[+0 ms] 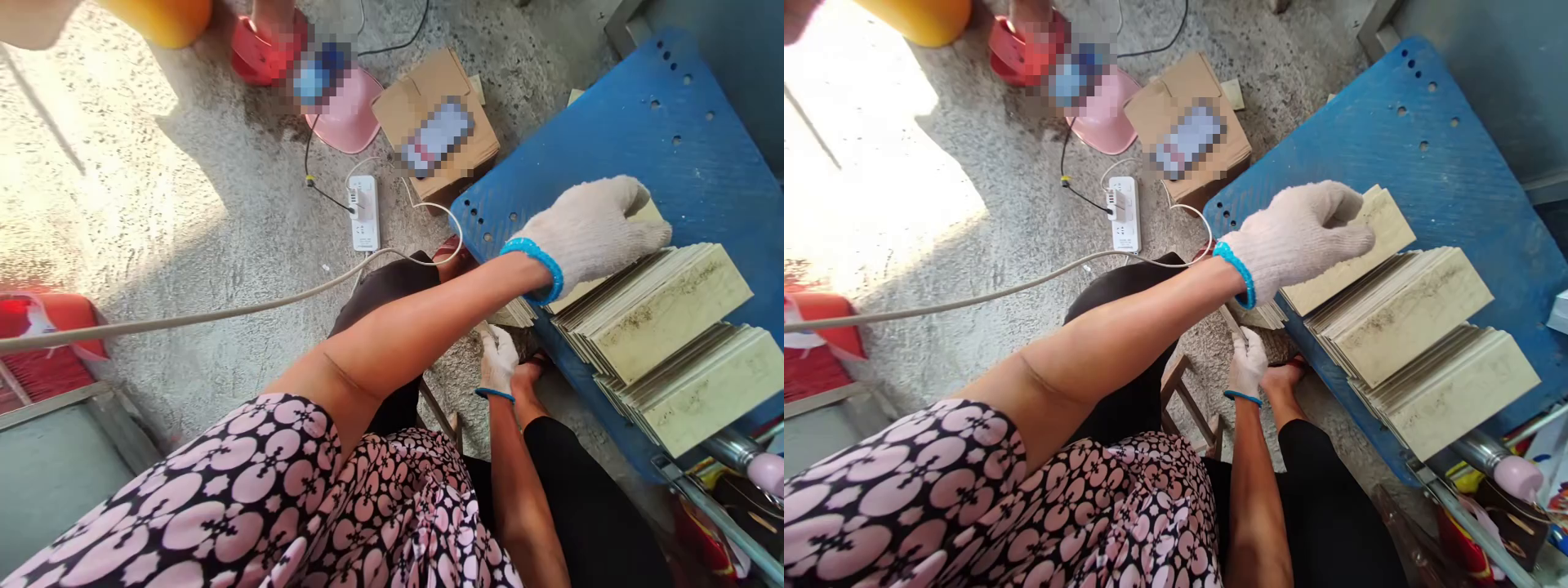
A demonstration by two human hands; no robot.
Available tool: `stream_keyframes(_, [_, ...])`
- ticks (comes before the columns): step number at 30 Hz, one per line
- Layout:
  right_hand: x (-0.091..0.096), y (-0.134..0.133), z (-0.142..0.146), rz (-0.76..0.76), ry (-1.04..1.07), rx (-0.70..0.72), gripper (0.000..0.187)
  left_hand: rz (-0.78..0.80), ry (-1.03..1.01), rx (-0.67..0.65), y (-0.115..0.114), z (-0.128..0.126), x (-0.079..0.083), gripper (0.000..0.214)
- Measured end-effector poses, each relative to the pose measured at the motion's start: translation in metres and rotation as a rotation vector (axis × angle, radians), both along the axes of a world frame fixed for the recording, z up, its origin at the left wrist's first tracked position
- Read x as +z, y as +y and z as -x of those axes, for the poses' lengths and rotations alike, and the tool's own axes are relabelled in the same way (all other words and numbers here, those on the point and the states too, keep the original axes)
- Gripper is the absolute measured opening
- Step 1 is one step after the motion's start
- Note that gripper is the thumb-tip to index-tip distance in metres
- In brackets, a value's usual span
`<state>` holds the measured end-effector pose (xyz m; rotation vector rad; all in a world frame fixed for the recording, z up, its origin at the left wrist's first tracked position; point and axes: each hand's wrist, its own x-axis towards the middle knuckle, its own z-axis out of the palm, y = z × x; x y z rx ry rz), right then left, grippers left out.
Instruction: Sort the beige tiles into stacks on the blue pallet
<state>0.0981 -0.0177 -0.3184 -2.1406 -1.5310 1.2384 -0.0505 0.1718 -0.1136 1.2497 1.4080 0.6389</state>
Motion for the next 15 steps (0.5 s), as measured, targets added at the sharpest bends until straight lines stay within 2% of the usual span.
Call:
stream_keyframes(3, [0.013, 0.011, -0.001, -0.043, 0.012, -0.053, 0.035, 0.015, 0.030, -0.017, -0.001, -0.002, 0.001, 0.030])
stream_keyframes(5, [0.030, 0.022, -0.007, -0.079, 0.020, -0.084, 0.041, -0.042, 0.023, -0.032, -0.003, -0.003, -0.001, 0.028])
stream_keyframes(7, [0.055, 0.034, -0.017, -0.114, 0.028, -0.097, 0.043, -0.103, 0.012, -0.045, -0.004, -0.004, -0.003, 0.028])
stream_keyframes(10, [0.100, 0.058, -0.032, -0.167, 0.037, -0.167, 0.039, -0.106, 0.014, -0.055, -0.006, -0.003, -0.006, 0.026])
stream_keyframes(13, [0.140, 0.087, -0.048, -0.254, 0.134, -0.399, 0.031, -0.102, 0.042, -0.070, -0.009, -0.002, -0.007, 0.022])
stream_keyframes(15, [0.157, 0.106, -0.059, -0.340, 0.294, -0.480, 0.024, -0.113, 0.063, -0.106, -0.011, 0.000, -0.007, 0.026])
